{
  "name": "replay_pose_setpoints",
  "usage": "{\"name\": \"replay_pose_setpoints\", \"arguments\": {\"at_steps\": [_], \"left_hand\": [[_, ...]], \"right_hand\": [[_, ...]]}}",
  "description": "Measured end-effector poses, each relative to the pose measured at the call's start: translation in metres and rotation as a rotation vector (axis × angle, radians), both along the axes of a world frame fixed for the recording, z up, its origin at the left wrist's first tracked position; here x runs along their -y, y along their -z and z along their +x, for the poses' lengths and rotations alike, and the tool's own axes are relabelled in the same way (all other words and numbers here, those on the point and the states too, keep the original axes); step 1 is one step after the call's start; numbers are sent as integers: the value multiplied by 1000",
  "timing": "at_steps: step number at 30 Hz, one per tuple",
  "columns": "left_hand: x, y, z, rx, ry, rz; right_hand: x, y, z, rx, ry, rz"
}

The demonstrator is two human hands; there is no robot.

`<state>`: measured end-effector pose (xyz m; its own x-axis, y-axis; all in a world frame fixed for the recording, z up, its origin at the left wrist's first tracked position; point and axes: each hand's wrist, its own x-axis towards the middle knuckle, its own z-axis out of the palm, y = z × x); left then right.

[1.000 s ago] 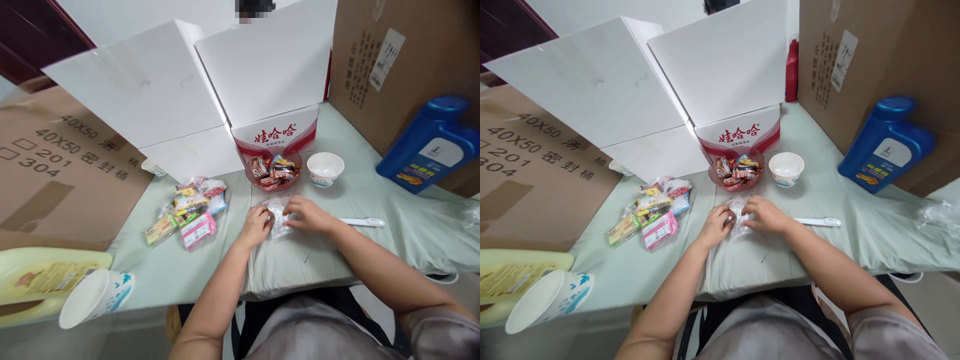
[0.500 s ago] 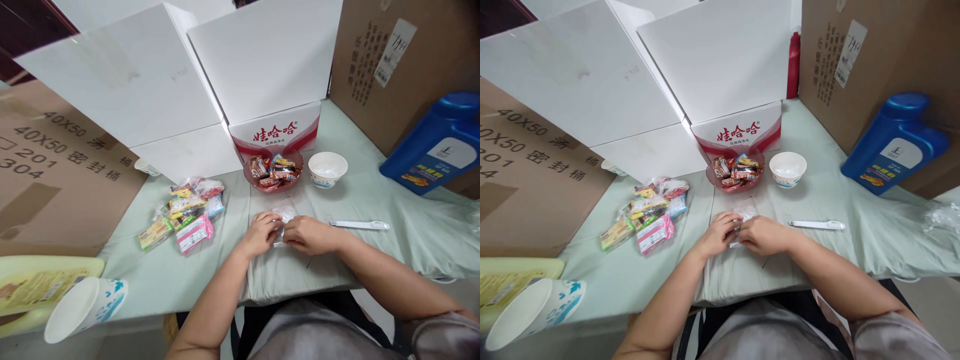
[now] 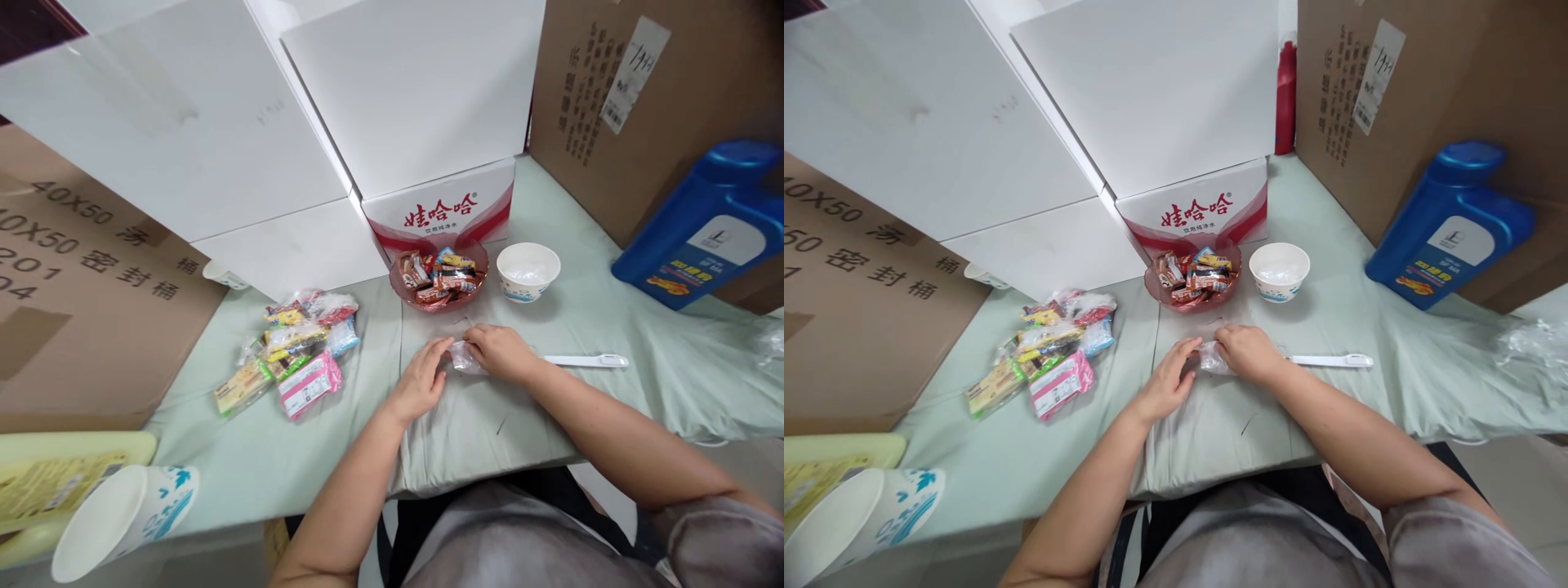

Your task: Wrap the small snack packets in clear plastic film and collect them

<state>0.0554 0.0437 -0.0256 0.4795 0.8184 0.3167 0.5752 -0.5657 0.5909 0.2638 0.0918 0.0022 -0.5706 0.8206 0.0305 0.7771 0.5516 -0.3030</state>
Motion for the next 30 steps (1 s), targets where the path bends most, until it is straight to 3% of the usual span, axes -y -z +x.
{"name": "replay_pose_setpoints", "arguments": {"at_steps": [8, 14, 18, 24, 30], "left_hand": [[5, -13, 1, 102, 55, 76], [6, -9, 2, 241, 110, -118], [5, -6, 3, 119, 60, -103], [5, -9, 10, -77, 4, 231], [1, -1, 14, -213, 120, 174]], "right_hand": [[2, 3, -6, 110, 16, 22], [2, 3, -6, 125, 26, 29], [2, 6, -8, 127, 50, 35], [3, 10, -10, 108, 55, 38], [-6, 8, 1, 31, 136, 97]]}}
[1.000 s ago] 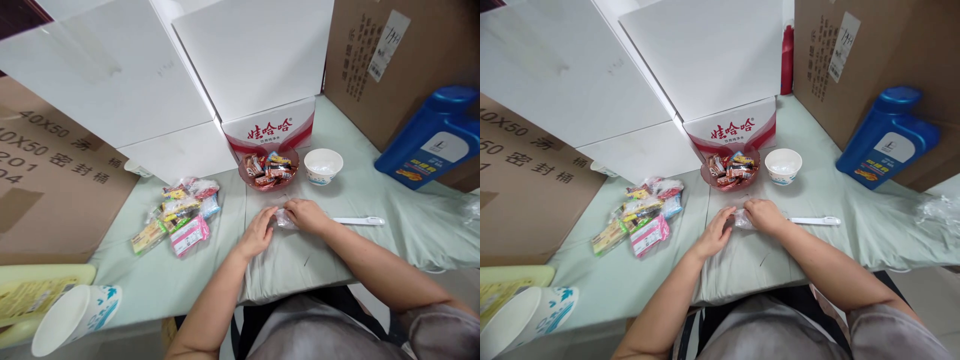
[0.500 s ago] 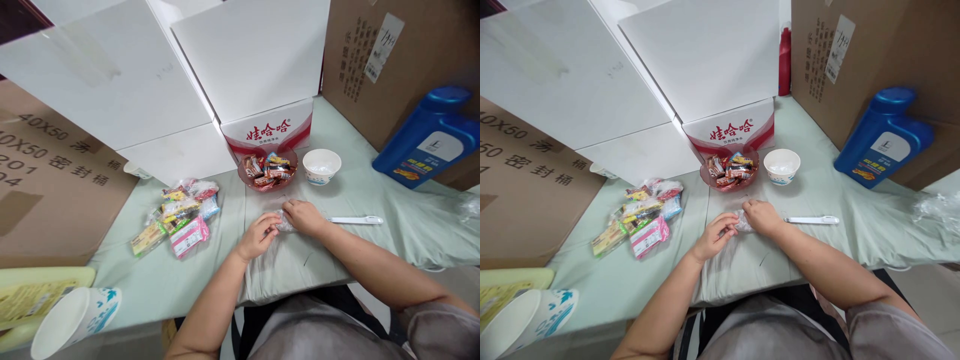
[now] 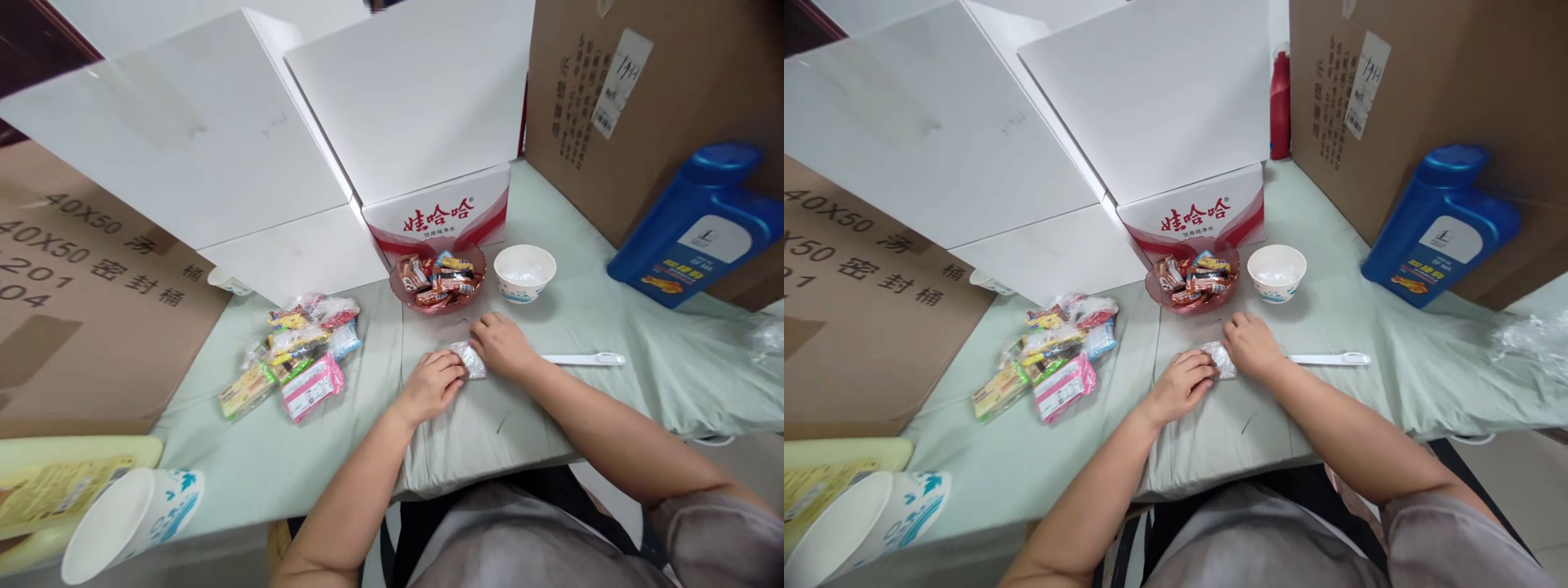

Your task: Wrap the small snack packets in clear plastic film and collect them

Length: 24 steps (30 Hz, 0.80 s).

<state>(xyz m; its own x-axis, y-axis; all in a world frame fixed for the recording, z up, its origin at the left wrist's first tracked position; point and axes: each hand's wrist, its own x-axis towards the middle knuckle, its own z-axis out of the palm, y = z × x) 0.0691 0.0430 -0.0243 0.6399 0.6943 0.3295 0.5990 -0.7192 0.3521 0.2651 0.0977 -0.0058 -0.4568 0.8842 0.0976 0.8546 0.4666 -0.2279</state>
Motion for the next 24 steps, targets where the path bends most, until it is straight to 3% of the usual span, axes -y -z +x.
{"name": "replay_pose_setpoints", "arguments": {"at_steps": [4, 7, 10, 14, 24], "left_hand": [[0, 0, -2, 129, -22, 36], [-2, 0, -7, 316, -214, 80], [-6, 0, -11, 442, -366, 66], [-6, 0, -12, 505, -343, -31], [1, -2, -8, 402, -292, -105]], "right_hand": [[-4, 0, 5, -112, -50, -86], [-3, 1, 2, -138, -105, -136], [-1, 2, -1, -322, -76, -200], [1, 4, -2, -563, -50, -296], [5, 9, -8, -677, -87, -267]]}}
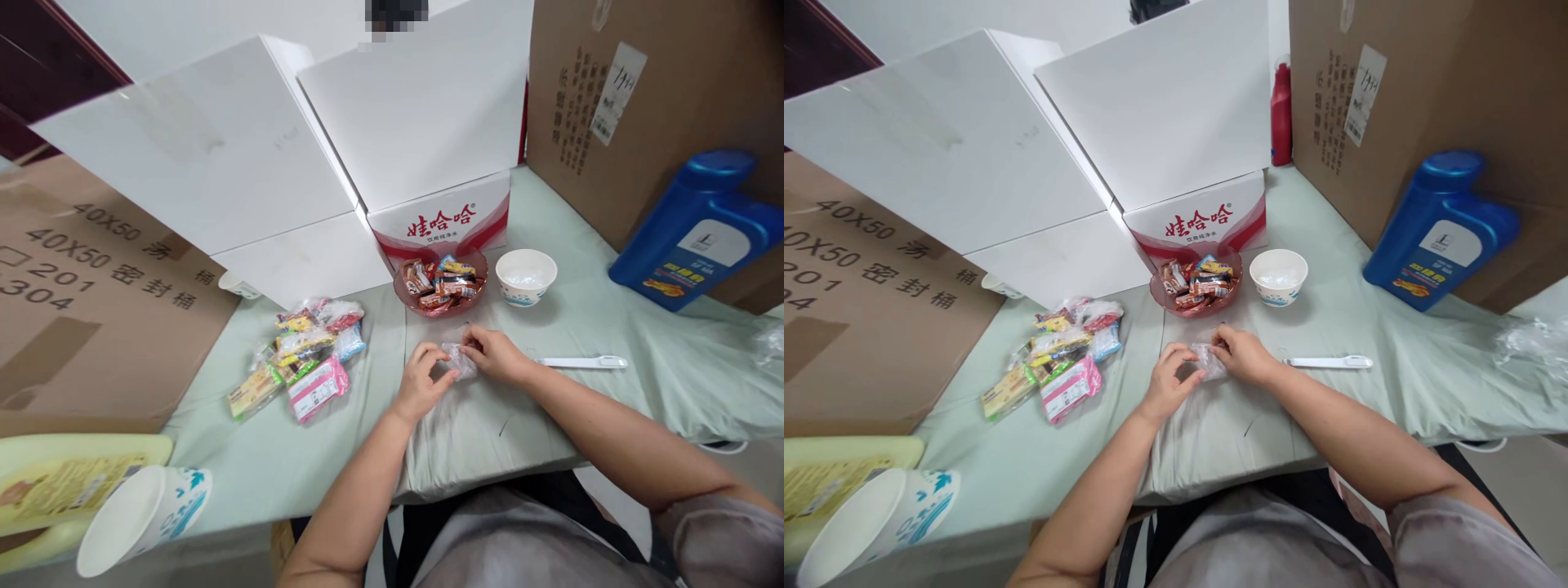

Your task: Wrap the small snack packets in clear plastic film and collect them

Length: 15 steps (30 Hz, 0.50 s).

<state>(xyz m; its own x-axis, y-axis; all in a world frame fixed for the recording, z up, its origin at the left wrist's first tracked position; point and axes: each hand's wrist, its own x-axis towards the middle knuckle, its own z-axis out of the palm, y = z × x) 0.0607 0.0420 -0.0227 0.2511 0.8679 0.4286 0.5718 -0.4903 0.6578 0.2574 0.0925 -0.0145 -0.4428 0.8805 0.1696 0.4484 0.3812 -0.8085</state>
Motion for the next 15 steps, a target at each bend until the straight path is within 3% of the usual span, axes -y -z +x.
{"name": "replay_pose_setpoints", "arguments": {"at_steps": [9, 15], "left_hand": [[-2, 2, -5, 35, 97, -121], [-4, 4, -2, 151, -52, -300]], "right_hand": [[-2, 0, 2, -79, -10, 4], [-8, 6, 2, -155, 11, -31]]}}
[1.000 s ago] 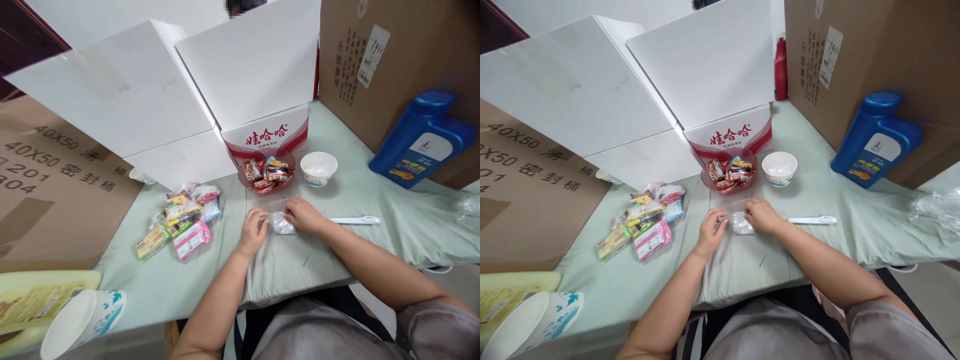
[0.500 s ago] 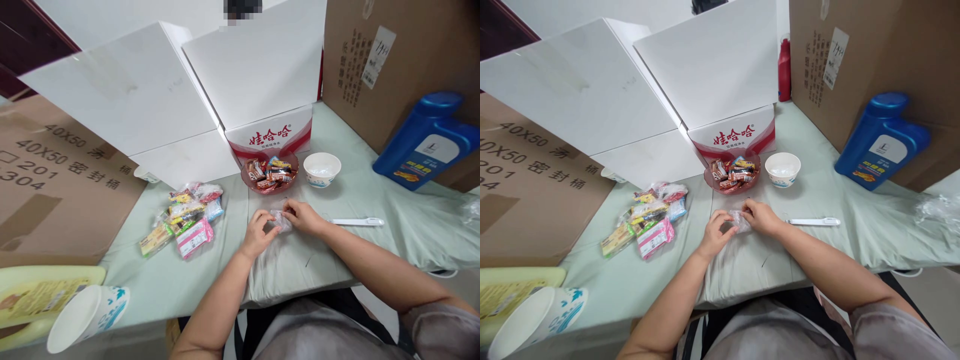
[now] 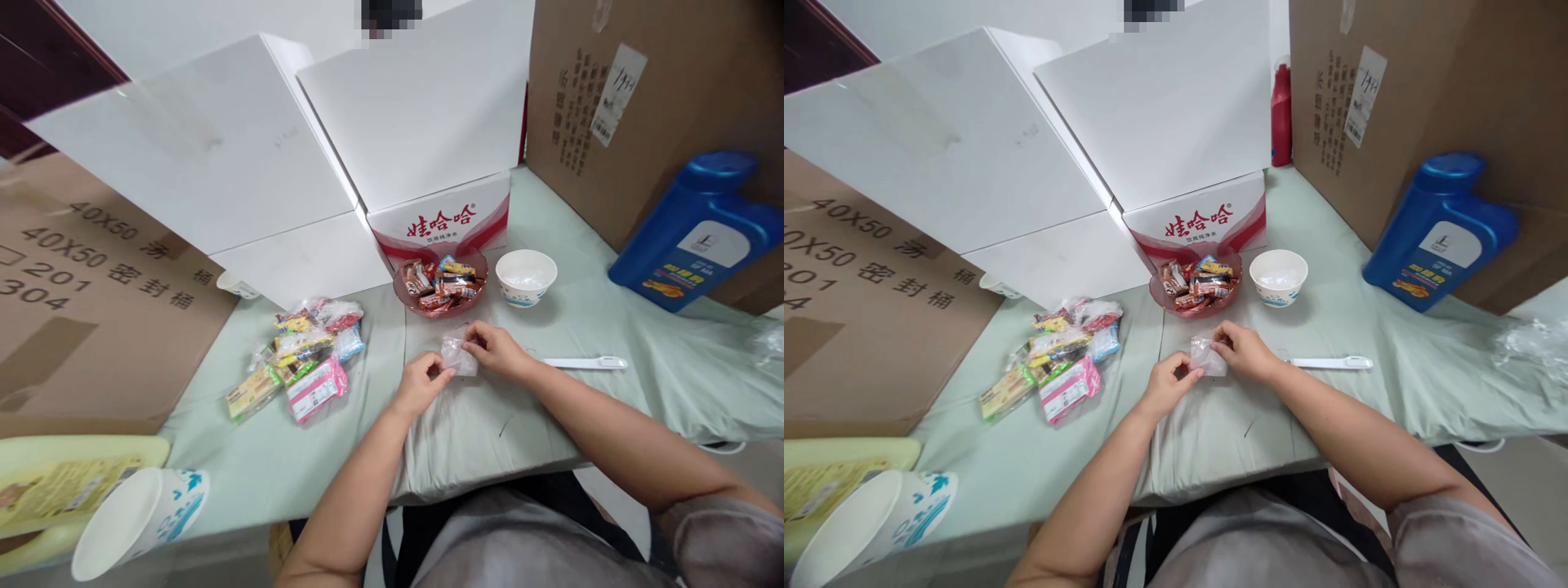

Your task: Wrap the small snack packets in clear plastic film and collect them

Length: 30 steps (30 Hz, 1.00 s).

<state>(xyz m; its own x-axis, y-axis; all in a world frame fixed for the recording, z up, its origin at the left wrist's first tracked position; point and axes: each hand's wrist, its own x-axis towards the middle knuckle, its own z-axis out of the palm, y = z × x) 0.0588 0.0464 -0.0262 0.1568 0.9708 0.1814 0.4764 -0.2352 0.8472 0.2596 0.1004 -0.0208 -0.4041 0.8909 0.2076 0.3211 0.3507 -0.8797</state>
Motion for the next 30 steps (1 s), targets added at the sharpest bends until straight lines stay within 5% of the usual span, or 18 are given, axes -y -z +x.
{"name": "replay_pose_setpoints", "arguments": {"at_steps": [5, 9, 21, 26, 30], "left_hand": [[-2, 1, 5, 401, -78, -233], [-5, -4, 6, 653, -49, -353], [-11, -4, -1, 646, -277, -242], [-14, 3, -3, 541, -297, -216], [-10, 6, -2, 410, -303, -163]], "right_hand": [[-2, 5, -4, -118, 12, -95], [4, 4, -7, -137, -118, -120], [8, 7, -15, -247, -298, -481], [3, 4, -6, -88, -185, -312], [9, -5, -1, 62, 34, 193]]}}
